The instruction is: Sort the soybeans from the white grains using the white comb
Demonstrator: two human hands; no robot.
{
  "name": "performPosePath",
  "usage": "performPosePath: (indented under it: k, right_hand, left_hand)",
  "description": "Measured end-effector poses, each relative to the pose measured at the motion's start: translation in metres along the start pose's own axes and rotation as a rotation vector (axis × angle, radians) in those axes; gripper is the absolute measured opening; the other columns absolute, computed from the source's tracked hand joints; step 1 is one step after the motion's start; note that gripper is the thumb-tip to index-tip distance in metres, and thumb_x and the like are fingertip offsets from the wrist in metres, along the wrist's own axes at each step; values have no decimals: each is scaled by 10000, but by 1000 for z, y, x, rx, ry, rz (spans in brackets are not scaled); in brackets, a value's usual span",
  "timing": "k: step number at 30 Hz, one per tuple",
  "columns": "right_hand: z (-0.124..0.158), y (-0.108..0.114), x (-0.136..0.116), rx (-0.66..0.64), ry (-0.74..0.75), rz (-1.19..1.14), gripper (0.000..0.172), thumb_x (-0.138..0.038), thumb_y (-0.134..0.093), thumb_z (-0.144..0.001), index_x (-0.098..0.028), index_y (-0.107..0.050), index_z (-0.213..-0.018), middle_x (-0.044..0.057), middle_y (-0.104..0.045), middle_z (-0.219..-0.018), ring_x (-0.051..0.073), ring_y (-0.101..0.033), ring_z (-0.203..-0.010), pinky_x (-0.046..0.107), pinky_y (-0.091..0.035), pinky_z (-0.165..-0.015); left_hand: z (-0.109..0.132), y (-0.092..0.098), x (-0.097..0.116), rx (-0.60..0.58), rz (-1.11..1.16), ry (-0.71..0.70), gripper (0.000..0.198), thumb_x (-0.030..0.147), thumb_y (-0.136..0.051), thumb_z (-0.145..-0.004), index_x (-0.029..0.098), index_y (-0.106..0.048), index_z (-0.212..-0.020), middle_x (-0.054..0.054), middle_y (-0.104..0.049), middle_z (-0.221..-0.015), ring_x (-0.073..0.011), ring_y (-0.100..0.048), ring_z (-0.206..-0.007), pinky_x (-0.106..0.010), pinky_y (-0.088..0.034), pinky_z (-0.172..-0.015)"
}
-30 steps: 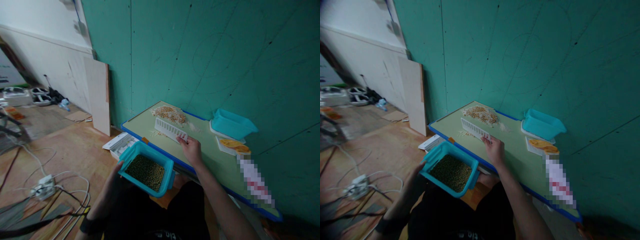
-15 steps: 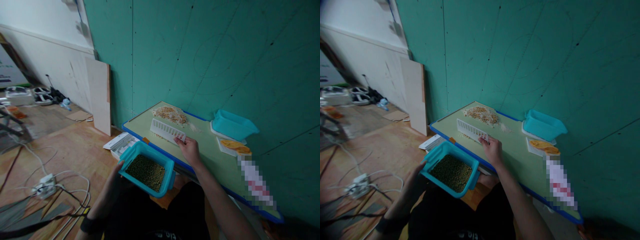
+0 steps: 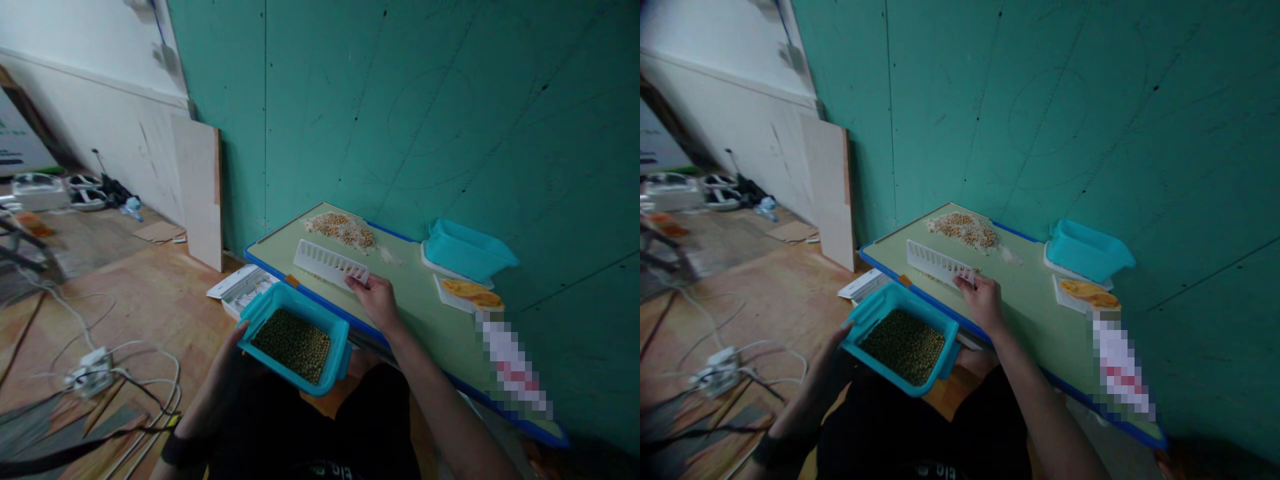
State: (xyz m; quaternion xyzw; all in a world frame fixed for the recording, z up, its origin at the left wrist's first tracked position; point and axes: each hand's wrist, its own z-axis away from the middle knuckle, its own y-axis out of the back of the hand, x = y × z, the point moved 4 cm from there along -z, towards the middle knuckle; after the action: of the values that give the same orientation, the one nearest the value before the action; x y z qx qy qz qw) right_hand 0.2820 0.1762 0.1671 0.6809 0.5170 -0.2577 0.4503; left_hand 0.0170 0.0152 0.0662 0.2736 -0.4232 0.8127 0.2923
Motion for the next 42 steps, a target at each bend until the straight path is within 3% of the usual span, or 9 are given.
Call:
performPosePath:
  k: [5,8,11,16,23,31,37,42]
  right_hand:
    - [0,3,3,18,-4,-10,309,-514,-773,-846,-227,-868,-908,73,-865,-975,326,-833,-923,415,-664,-862]
    - [1,5,5,20,-12,-6,323,-523,-778,-843,-220,-866,-910,77,-865,-961,330,-833,-912,429,-662,-873]
    - [2,6,7,8,-21,-15,334,-525,-784,-844,-210,-865,-920,80,-865,-966,329,-833,-920,430,-661,-877]
    - [0,13,9,46,-36,-35,351,-545,-809,-813,-205,-860,-886,75,-863,-926,320,-832,-892,409,-663,-834]
    - [-3,19,18,-6,-93,-42,380,-568,-832,-758,-209,-863,-878,63,-862,-914,336,-830,-890,445,-661,-854]
    - [3,25,15,-7,-40,-25,392,-610,-843,-752,-226,-863,-831,61,-855,-862,333,-826,-855,441,-666,-816]
    - [22,26,12,-21,21,11,377,-601,-816,-835,-230,-847,-777,42,-839,-795,285,-809,-752,383,-665,-736]
    - [44,26,-3,-40,99,86,263,-493,-773,-936,-247,-867,-941,52,-860,-903,260,-822,-802,347,-666,-776]
  left_hand:
    - [2,0,-1,-61,-12,23,679,492,-695,-976,133,-602,-1545,-152,-799,-1316,-383,-707,-1303,-455,-642,-996]
    - [5,3,0,-59,-16,-67,668,449,-775,-917,213,-640,-1527,-119,-800,-1322,-372,-713,-1294,-449,-632,-1013]
    - [6,6,0,-55,-13,-122,702,392,-824,-873,253,-636,-1535,-98,-780,-1373,-357,-709,-1299,-420,-626,-1023]
    - [1,-1,0,0,-26,-8,653,462,-706,-966,138,-630,-1528,-147,-803,-1308,-380,-712,-1295,-452,-641,-994]
    - [5,-12,2,9,1,65,584,462,-638,-1016,97,-685,-1470,-156,-823,-1253,-369,-692,-1334,-456,-625,-1039]
    - [6,-14,1,6,2,57,597,454,-620,-1028,120,-641,-1522,-144,-787,-1351,-364,-632,-1413,-482,-590,-1098]
    - [8,-19,-1,-25,25,70,634,493,-665,-994,152,-646,-1528,-128,-780,-1369,-385,-614,-1431,-495,-566,-1129]
    - [8,-18,-3,-48,-35,61,715,535,-665,-987,132,-599,-1574,-133,-799,-1328,-383,-562,-1480,-486,-557,-1136]
